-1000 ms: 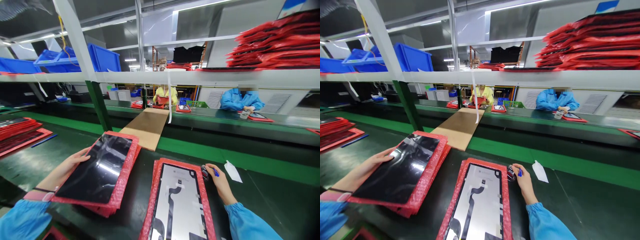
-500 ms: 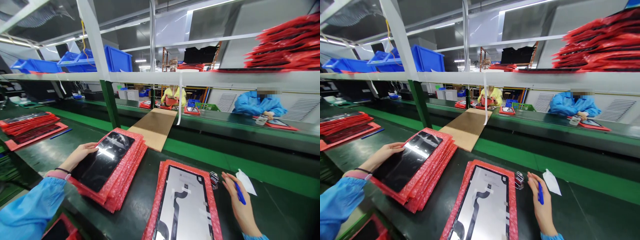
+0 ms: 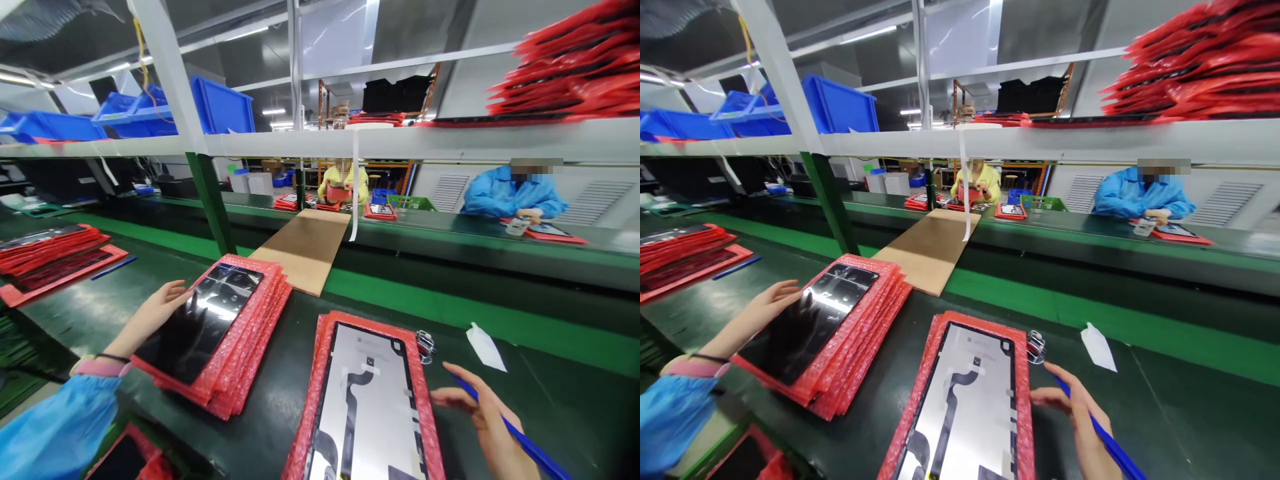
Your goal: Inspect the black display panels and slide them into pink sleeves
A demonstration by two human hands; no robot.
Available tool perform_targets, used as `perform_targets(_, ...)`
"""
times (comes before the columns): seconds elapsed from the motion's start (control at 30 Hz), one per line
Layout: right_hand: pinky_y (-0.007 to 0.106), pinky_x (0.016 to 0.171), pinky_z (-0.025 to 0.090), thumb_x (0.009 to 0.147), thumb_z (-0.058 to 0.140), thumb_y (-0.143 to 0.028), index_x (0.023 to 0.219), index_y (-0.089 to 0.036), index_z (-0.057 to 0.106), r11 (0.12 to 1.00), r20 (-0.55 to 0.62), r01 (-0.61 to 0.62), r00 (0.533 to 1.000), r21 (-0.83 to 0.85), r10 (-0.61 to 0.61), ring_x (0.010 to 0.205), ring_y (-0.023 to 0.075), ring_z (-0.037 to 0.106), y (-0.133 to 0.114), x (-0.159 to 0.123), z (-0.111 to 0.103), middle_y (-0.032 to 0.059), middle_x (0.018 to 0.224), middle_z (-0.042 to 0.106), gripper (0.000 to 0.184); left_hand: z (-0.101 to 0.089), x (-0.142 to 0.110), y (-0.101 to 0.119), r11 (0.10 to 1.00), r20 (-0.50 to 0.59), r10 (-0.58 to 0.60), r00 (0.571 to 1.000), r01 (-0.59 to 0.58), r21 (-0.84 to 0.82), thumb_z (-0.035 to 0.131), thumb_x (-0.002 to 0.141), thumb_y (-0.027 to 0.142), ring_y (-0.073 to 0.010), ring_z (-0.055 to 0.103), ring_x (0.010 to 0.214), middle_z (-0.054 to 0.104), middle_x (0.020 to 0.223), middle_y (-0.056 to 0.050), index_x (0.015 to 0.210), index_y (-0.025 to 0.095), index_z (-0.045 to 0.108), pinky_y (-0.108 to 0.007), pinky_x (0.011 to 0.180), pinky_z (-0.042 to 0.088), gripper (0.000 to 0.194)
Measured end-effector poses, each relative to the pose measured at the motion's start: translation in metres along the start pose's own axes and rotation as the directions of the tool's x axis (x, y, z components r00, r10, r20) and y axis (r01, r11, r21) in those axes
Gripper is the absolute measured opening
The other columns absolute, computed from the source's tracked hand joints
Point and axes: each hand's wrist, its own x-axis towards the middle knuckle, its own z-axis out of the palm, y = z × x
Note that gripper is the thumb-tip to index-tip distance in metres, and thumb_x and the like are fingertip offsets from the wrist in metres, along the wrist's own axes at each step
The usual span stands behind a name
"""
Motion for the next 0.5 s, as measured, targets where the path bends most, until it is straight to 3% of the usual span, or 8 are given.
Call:
perform_targets(0.07,0.034,0.058,0.055,0.085,0.044,-0.070,0.111,-0.024,0.058,0.984,0.062,-0.035,0.998,0.176,0.024,0.059,0.0227,0.067,-0.010,-0.015,0.008,0.0074,0.071,0.074,0.055,0.011,-0.015,0.013,0.999,-0.075,0.047,0.996,-0.045,0.027,0.052,0.073,0.050,-0.0401,0.050,0.127,0.054,0.135,-0.029,0.125,0.004,0.050,-0.053,0.107,0.037,0.069)
perform_targets(0.13,0.026,0.046,0.045,0.086,0.050,-0.066,0.095,-0.024,0.059,0.968,0.100,-0.078,0.993,0.240,0.055,0.049,0.0163,0.058,-0.021,-0.030,0.023,0.0032,0.064,0.068,0.043,0.029,-0.038,0.031,0.990,-0.124,0.141,0.982,-0.139,0.027,0.050,0.078,0.050,-0.0361,0.043,0.134,0.050,0.141,-0.020,0.128,0.013,0.050,-0.051,0.113,0.029,0.062)
perform_targets(0.2,0.021,0.043,0.038,0.085,0.058,-0.059,0.081,-0.022,0.058,0.981,0.153,-0.107,0.985,0.160,0.083,0.048,0.0125,0.052,-0.029,-0.042,0.040,0.0001,0.060,0.063,0.037,0.052,-0.064,0.051,0.952,-0.073,0.288,0.955,-0.294,-0.084,0.050,0.081,0.049,-0.0308,0.048,0.130,0.056,0.136,-0.012,0.124,0.020,0.053,-0.045,0.113,0.032,0.052)
perform_targets(0.3,0.024,0.051,0.044,0.082,0.064,-0.054,0.082,-0.022,0.063,0.994,0.142,0.008,0.990,-0.112,0.008,0.057,0.0158,0.059,-0.032,-0.049,0.053,0.0028,0.069,0.067,0.032,0.078,-0.093,0.075,0.909,0.095,0.381,0.920,-0.353,-0.222,0.056,0.081,0.049,-0.0297,0.050,0.127,0.058,0.133,-0.009,0.122,0.025,0.054,-0.041,0.112,0.033,0.048)
perform_targets(0.4,0.029,0.065,0.053,0.082,0.061,-0.051,0.090,-0.024,0.068,0.882,0.018,0.178,0.982,-0.436,-0.189,0.074,0.0222,0.067,-0.018,-0.044,0.038,0.0071,0.088,0.072,0.029,0.075,-0.089,0.079,0.923,0.092,0.360,0.928,-0.341,-0.177,0.057,0.078,0.050,-0.0316,0.049,0.128,0.056,0.135,-0.010,0.125,0.026,0.052,-0.041,0.112,0.032,0.053)
perform_targets(0.47,0.033,0.071,0.056,0.082,0.057,-0.049,0.092,-0.025,0.069,0.746,-0.066,0.225,0.939,-0.627,-0.338,0.079,0.0248,0.069,-0.001,-0.039,0.014,0.0083,0.093,0.073,0.028,0.056,-0.068,0.067,0.951,-0.013,0.292,0.956,-0.292,-0.100,0.054,0.079,0.050,-0.0332,0.046,0.130,0.053,0.138,-0.011,0.127,0.023,0.050,-0.043,0.114,0.030,0.056)
perform_targets(0.5,0.036,0.077,0.056,0.083,0.053,-0.045,0.096,-0.025,0.069,0.657,-0.050,0.247,0.916,-0.713,-0.399,0.084,0.0266,0.070,0.010,-0.037,0.001,0.0095,0.098,0.073,0.029,0.043,-0.054,0.057,0.966,-0.096,0.242,0.965,-0.249,-0.065,0.053,0.079,0.049,-0.0338,0.043,0.133,0.052,0.139,-0.012,0.128,0.020,0.049,-0.044,0.116,0.026,0.057)
